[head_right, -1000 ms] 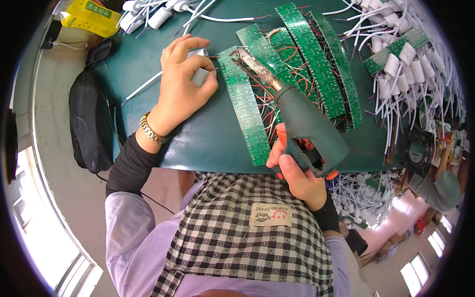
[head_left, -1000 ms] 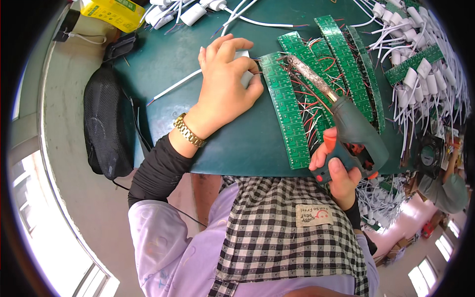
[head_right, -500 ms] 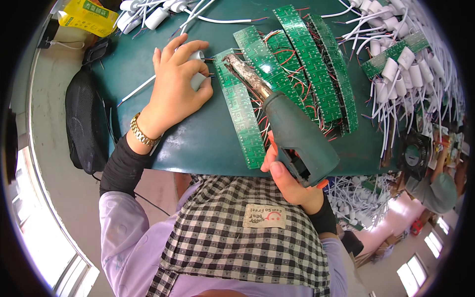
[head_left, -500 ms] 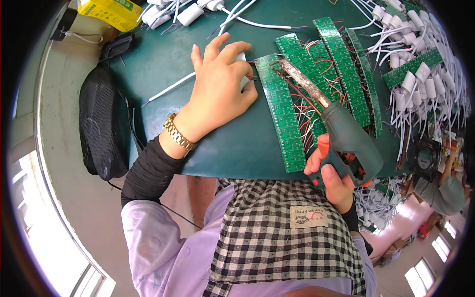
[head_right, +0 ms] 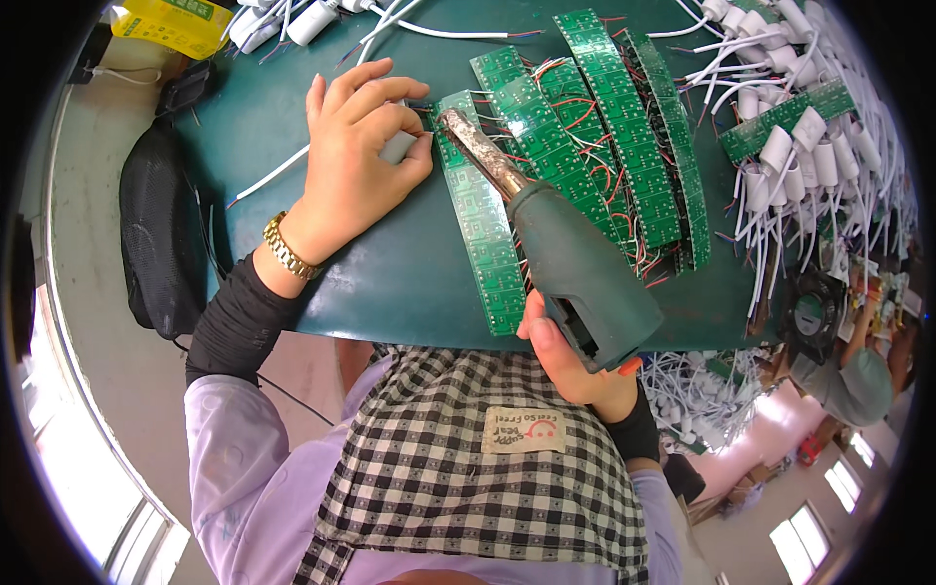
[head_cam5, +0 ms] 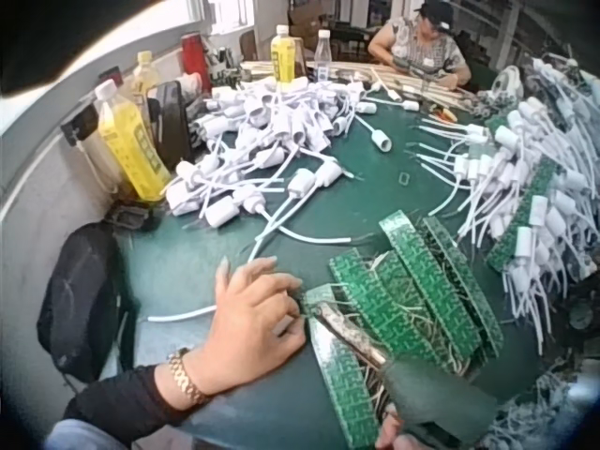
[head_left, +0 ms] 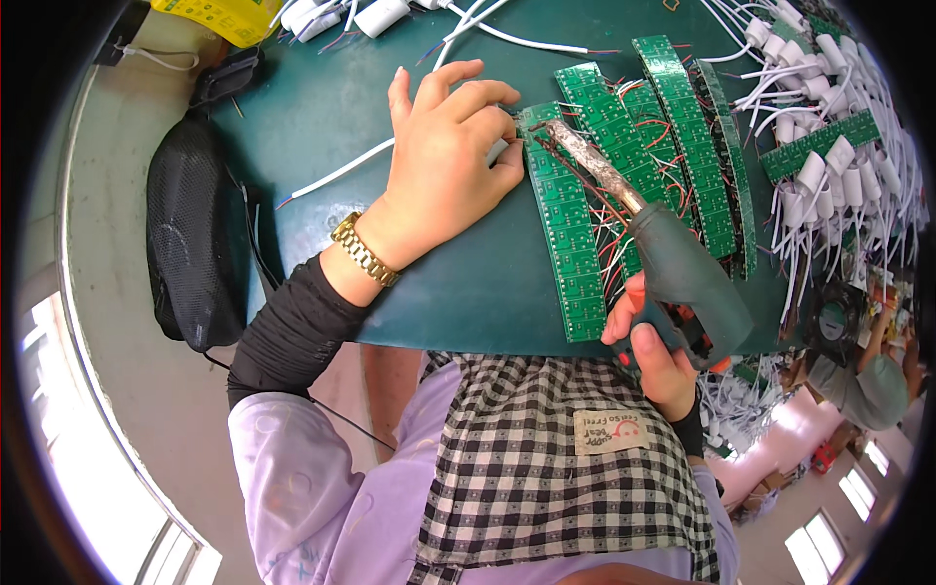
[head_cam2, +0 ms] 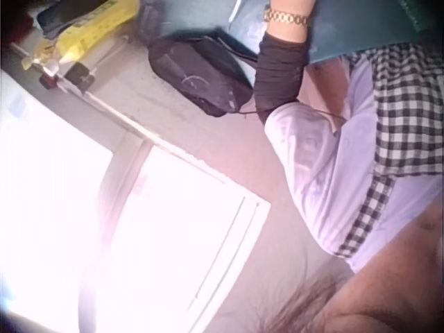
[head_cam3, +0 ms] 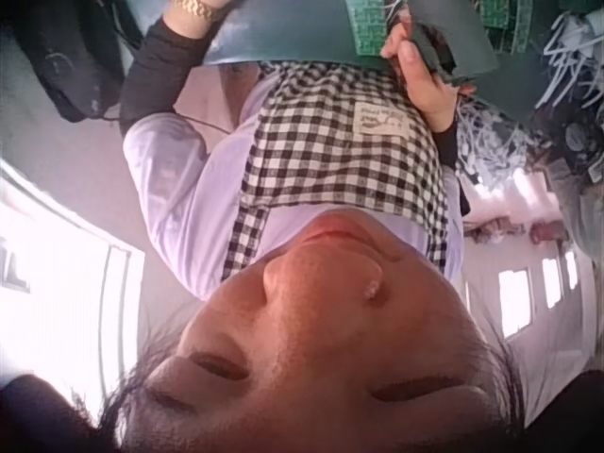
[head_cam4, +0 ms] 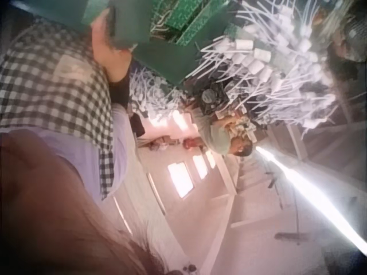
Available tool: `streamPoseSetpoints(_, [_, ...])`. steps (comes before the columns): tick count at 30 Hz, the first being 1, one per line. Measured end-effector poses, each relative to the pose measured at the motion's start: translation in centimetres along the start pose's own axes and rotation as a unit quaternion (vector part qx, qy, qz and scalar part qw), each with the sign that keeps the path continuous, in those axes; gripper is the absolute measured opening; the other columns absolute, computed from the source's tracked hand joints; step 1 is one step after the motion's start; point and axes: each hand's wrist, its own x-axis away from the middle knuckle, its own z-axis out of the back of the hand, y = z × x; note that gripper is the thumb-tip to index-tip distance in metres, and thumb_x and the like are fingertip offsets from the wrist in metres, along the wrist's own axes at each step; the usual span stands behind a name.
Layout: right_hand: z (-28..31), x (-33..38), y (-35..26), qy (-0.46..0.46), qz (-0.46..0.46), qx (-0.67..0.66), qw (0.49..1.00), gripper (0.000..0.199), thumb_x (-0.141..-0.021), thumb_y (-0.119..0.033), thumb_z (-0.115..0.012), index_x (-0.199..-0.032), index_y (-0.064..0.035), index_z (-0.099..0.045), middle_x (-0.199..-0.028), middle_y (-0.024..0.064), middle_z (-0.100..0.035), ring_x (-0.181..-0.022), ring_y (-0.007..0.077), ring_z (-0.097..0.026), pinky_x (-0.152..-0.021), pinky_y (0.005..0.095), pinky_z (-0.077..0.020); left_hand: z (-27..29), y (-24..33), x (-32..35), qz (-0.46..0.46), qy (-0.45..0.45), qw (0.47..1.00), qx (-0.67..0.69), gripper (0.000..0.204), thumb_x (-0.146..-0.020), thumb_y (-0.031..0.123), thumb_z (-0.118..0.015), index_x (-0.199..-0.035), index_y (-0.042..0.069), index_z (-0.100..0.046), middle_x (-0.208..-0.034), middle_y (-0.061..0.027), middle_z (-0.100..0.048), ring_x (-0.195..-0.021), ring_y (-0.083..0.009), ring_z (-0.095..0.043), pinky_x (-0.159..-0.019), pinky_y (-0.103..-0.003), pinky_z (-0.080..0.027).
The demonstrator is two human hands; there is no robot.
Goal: The person solders wires with plastic housings to green circuit boards, connecting electronic components at an assembly station using a soldering iron.
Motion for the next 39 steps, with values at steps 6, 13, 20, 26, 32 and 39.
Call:
streamPoseSetpoints(6, [-0.2, 0.1, -0.4, 0.034, -0.031, 0.039, 0.998, 0.009, -0.08, -0.006, -0.057, -0.087, 0.0009, -0.058, -0.072, 0.0057, -0.059, -0.064, 0.0131, -0.057, -0.058, 0.0279, -0.0476, -0.2, 0.0, -0.2, -0.022, 0.027, 0.999, -0.001, 0.012, -0.063, 0.008, -0.068, -0.065, 0.01, -0.057, -0.098, 0.0033, -0.061, -0.111, -0.0282, -0.049, -0.09, -0.068, -0.027])
streamPoseSetpoints(13, [0.3, 0.1, 0.3, 0.018, 0.01, 0.115, 0.993, 0.01, -0.078, -0.004, -0.062, -0.087, -0.0003, -0.06, -0.073, 0.0041, -0.06, -0.064, 0.0117, -0.057, -0.057, 0.027, -0.0463, -0.1, 0.2, -0.1, -0.016, 0.019, 0.999, -0.023, 0.016, -0.061, 0.006, -0.071, -0.067, 0.011, -0.057, -0.101, 0.0053, -0.062, -0.113, -0.0267, -0.049, -0.092, -0.065, -0.028])
streamPoseSetpoints(20, [-0.2, 0.2, 0.2, 0.009, -0.005, 0.099, 0.995, 0.021, -0.083, -0.015, -0.058, -0.095, 0.0012, -0.054, -0.074, 0.0069, -0.056, -0.066, 0.0142, -0.055, -0.059, 0.0279, -0.0456, -0.1, 0.1, 0.1, -0.021, 0.032, 0.999, -0.033, 0.013, -0.063, 0.007, -0.069, -0.067, 0.011, -0.057, -0.099, 0.0053, -0.062, -0.113, -0.0268, -0.048, -0.092, -0.066, -0.027])
streamPoseSetpoints(26, [0.0, 0.5, 0.7, 0.05, 0.019, -0.013, 0.998, 0.049, -0.085, -0.028, -0.057, -0.117, 0.0045, -0.04, -0.073, 0.0098, -0.051, -0.063, 0.0161, -0.052, -0.057, 0.0285, -0.0463, -0.3, 0.2, -0.1, -0.024, 0.035, 0.999, -0.027, 0.013, -0.064, 0.007, -0.069, -0.065, 0.01, -0.057, -0.098, 0.0047, -0.062, -0.114, -0.0276, -0.048, -0.091, -0.067, -0.026])
streamPoseSetpoints(32, [-0.6, 0.2, 0.9, 0.041, 0.016, 0.006, 0.999, 0.046, -0.085, -0.027, -0.057, -0.114, 0.0042, -0.043, -0.071, 0.0097, -0.051, -0.061, 0.0166, -0.052, -0.057, 0.0281, -0.0457, -0.5, -0.2, 0.3, -0.027, 0.043, 0.999, -0.017, 0.013, -0.064, 0.007, -0.069, -0.065, 0.01, -0.057, -0.098, 0.0043, -0.062, -0.114, -0.0281, -0.048, -0.091, -0.067, -0.026])
streamPoseSetpoints(39, [-0.9, 0.3, 0.5, 0.036, -0.005, 0.003, 0.999, 0.041, -0.086, -0.025, -0.057, -0.112, 0.0038, -0.045, -0.073, 0.0103, -0.053, -0.062, 0.0169, -0.053, -0.057, 0.028, -0.0454, -0.2, -0.1, 0.2, -0.029, 0.042, 0.998, -0.036, 0.013, -0.064, 0.008, -0.07, -0.065, 0.01, -0.057, -0.098, 0.0049, -0.062, -0.113, -0.0283, -0.048, -0.091, -0.067, -0.026])
